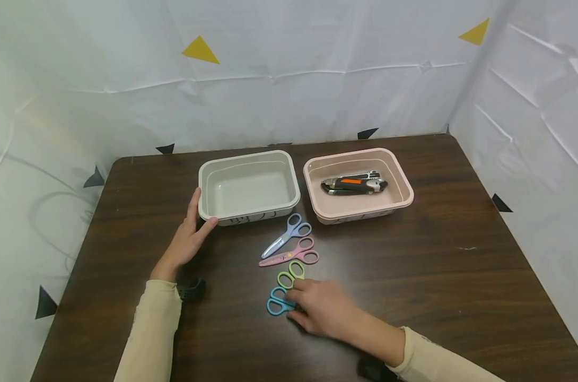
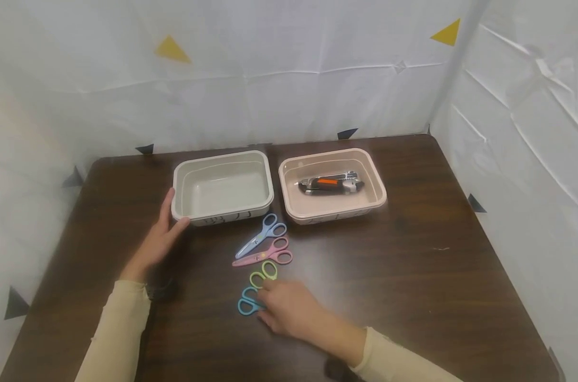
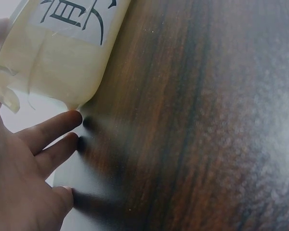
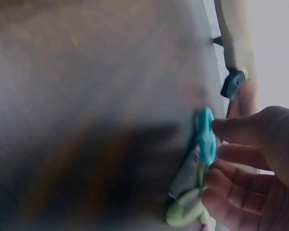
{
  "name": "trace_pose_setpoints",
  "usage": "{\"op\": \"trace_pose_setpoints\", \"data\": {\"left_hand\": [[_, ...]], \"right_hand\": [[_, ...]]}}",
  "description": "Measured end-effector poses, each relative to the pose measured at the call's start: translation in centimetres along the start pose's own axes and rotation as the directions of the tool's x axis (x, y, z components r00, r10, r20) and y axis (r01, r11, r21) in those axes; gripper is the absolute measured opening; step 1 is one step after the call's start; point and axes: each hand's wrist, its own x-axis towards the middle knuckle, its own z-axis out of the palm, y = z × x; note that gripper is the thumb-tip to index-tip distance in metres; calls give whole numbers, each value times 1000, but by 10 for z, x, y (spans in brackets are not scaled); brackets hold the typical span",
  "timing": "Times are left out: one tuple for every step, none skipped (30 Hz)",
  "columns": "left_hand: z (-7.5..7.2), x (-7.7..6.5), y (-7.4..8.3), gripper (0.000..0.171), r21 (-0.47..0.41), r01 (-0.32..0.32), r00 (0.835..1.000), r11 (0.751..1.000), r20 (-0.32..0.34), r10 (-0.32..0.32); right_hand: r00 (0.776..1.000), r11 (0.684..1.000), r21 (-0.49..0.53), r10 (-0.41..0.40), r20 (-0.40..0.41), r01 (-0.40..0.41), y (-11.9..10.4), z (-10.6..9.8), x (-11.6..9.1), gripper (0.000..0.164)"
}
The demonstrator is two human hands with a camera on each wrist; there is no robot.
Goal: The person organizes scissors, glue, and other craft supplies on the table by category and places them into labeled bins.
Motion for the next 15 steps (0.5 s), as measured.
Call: {"op": "trace_pose_setpoints", "data": {"left_hand": [[0,0,0,83,-1,-2,1000,1000,0,2],[0,0,0,83,0,-5,1000,1000,-1,5],[0,0,0,83,-1,-5,1000,1000,0,5],[0,0,0,83,-1,-5,1000,1000,0,5],[0,0,0,83,-3,-7,1000,1000,-2,7],[0,0,0,83,-4,-7,1000,1000,-4,7],[0,0,0,83,-5,-7,1000,1000,-5,6],[0,0,0,83,-6,-6,1000,1000,-6,6],[0,0,0,83,-7,-4,1000,1000,-5,4],[-1,0,0,83,-7,-3,1000,1000,-4,3],[-1,-1,0,83,-6,-2,1000,1000,-4,2],[0,-1,0,83,-5,0,1000,1000,-3,0],[0,-1,0,83,-4,2,1000,1000,-1,-2],[0,-1,0,83,-3,3,1000,1000,-1,-3],[0,-1,1,83,-3,5,1000,1000,0,-5]], "right_hand": [[1000,1000,-7,-7,0,7,-2,1,-1,24],[1000,1000,-15,-12,-1,12,-4,3,-2,24],[1000,1000,-21,-12,-4,12,-5,4,-3,24],[1000,999,-32,-13,-9,12,-7,5,-4,24],[1000,999,-43,-11,-13,10,-8,7,-4,25],[1000,999,-54,-7,-16,6,-9,8,-4,26],[1000,998,-61,-3,-18,2,-9,8,-4,26],[1000,998,-65,0,-19,-1,-10,9,-4,27],[1000,998,-69,3,-19,-5,-10,10,-4,27],[1000,997,-73,4,-20,-5,-11,10,-4,27],[1000,997,-76,3,-21,-5,-11,10,-4,27],[1000,997,-78,1,-24,-3,-11,11,-4,27],[1000,997,-82,-2,-28,0,-12,11,-4,27],[999,996,-88,-7,-36,4,-12,11,-4,26],[999,996,-94,-14,-44,10,-12,12,-4,24]]}}
